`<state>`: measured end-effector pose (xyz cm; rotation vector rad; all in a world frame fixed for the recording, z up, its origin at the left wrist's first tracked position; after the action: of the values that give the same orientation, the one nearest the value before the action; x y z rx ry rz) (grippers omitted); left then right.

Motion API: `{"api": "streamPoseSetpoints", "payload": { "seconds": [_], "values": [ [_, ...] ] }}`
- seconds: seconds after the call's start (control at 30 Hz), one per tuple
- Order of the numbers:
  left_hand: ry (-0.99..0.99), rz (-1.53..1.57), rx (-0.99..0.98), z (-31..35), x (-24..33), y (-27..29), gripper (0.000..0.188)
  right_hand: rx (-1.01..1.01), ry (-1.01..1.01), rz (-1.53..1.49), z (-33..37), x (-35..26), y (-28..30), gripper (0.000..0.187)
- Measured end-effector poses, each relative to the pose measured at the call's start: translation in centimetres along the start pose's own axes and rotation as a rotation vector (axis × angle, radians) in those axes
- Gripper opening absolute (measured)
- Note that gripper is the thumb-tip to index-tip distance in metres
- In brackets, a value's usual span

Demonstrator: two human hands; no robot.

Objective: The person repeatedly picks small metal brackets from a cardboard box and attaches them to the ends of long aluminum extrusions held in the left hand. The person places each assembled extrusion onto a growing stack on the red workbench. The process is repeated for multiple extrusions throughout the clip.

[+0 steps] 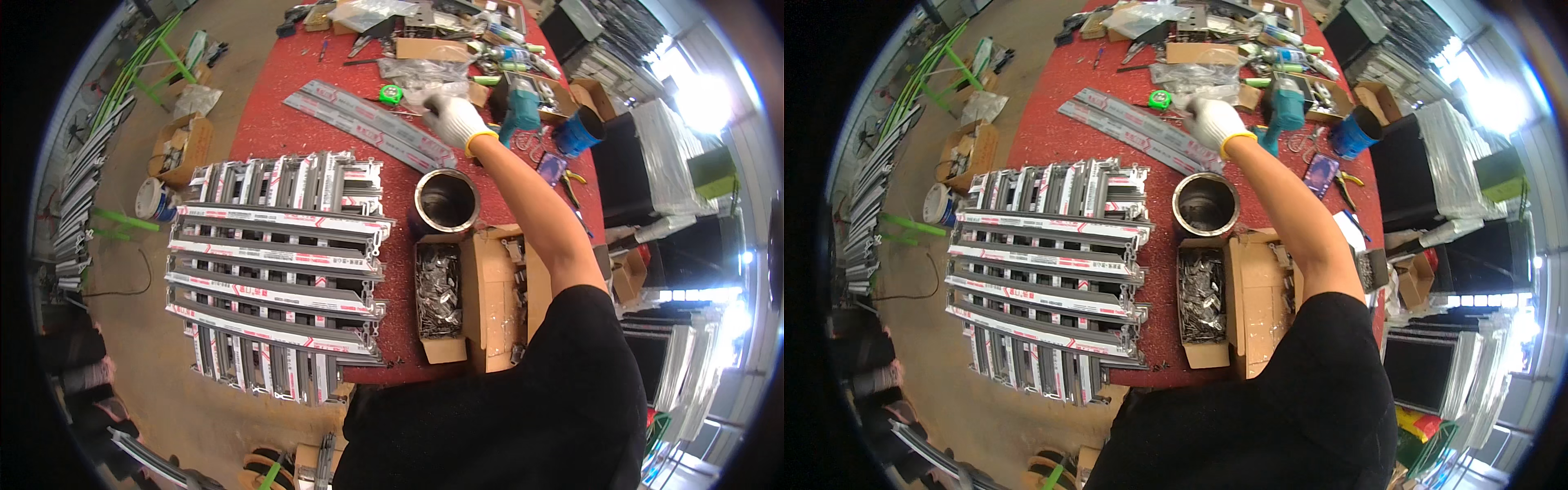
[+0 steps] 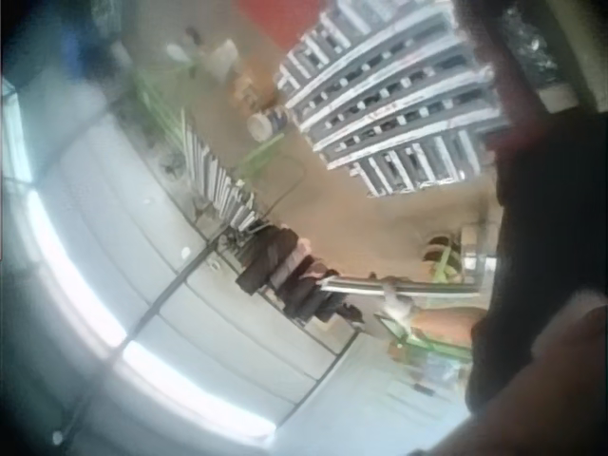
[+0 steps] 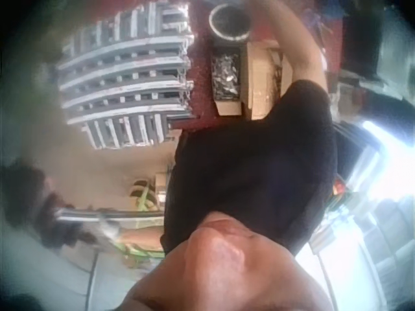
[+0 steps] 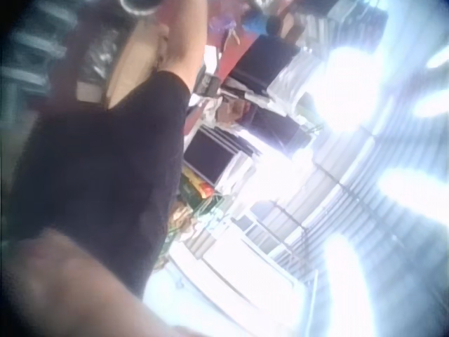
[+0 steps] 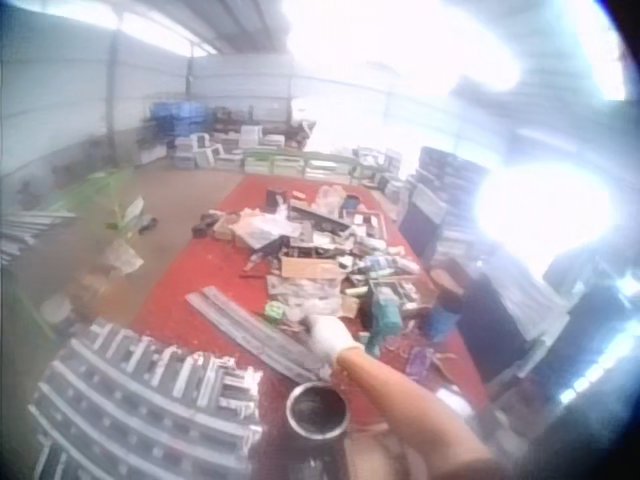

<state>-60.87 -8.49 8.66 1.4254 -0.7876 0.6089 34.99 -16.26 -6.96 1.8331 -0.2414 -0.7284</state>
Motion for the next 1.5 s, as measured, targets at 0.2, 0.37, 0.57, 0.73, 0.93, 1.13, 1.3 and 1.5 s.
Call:
{"api": "streamPoseSetpoints", "payload": {
  "seconds": [0.2,0.37,0.57,0.73,0.93,1.13,1.3,1.5],
  "values": [
    [0.305,0.686,-0.437,-0.1,-2.2,-8.9,0.087,0.040,0.206,-0.118,9.6,-10.3,10.4,0.030],
    [0.332,0.523,-0.700,-2.1,-1.4,-14.9,0.086,0.045,0.039,-0.190,23.0,-16.9,13.9,0.028],
    [0.174,0.256,-0.899,-1.5,2.4,-20.5,0.059,-0.061,-0.416,-0.125,35.1,-20.3,5.4,0.028],
    [0.187,0.249,-1.037,-0.8,3.7,-23.1,0.067,-0.027,-0.637,0.046,36.3,-17.5,-2.1,0.027],
    [0.198,0.223,-1.077,0.2,2.7,-23.1,0.063,-0.236,-0.492,0.284,33.2,-13.2,-2.7,0.020],
    [0.256,0.328,-1.023,2.0,2.1,-23.5,0.052,-0.463,-0.233,0.545,31.2,-13.0,-4.7,0.024],
    [0.241,0.317,-0.957,4.6,2.2,-24.4,0.045,-0.582,-0.124,0.603,30.9,-12.9,-5.4,0.026],
    [0.250,0.304,-0.950,6.6,2.9,-27.0,0.041,-0.627,-0.154,0.468,31.4,-16.0,-3.9,0.025]
  ]
}}
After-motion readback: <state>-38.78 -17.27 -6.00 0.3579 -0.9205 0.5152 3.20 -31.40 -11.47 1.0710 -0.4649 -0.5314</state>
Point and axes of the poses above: each hand's wrist, its own z-axis away from the middle knuckle, its own y-axis out of the back of the hand, x = y × z, the point moved 5 cm from there along -z, towards the middle knuckle, and after that the axes turned 2 degrees about z, right-handed, at the moved point
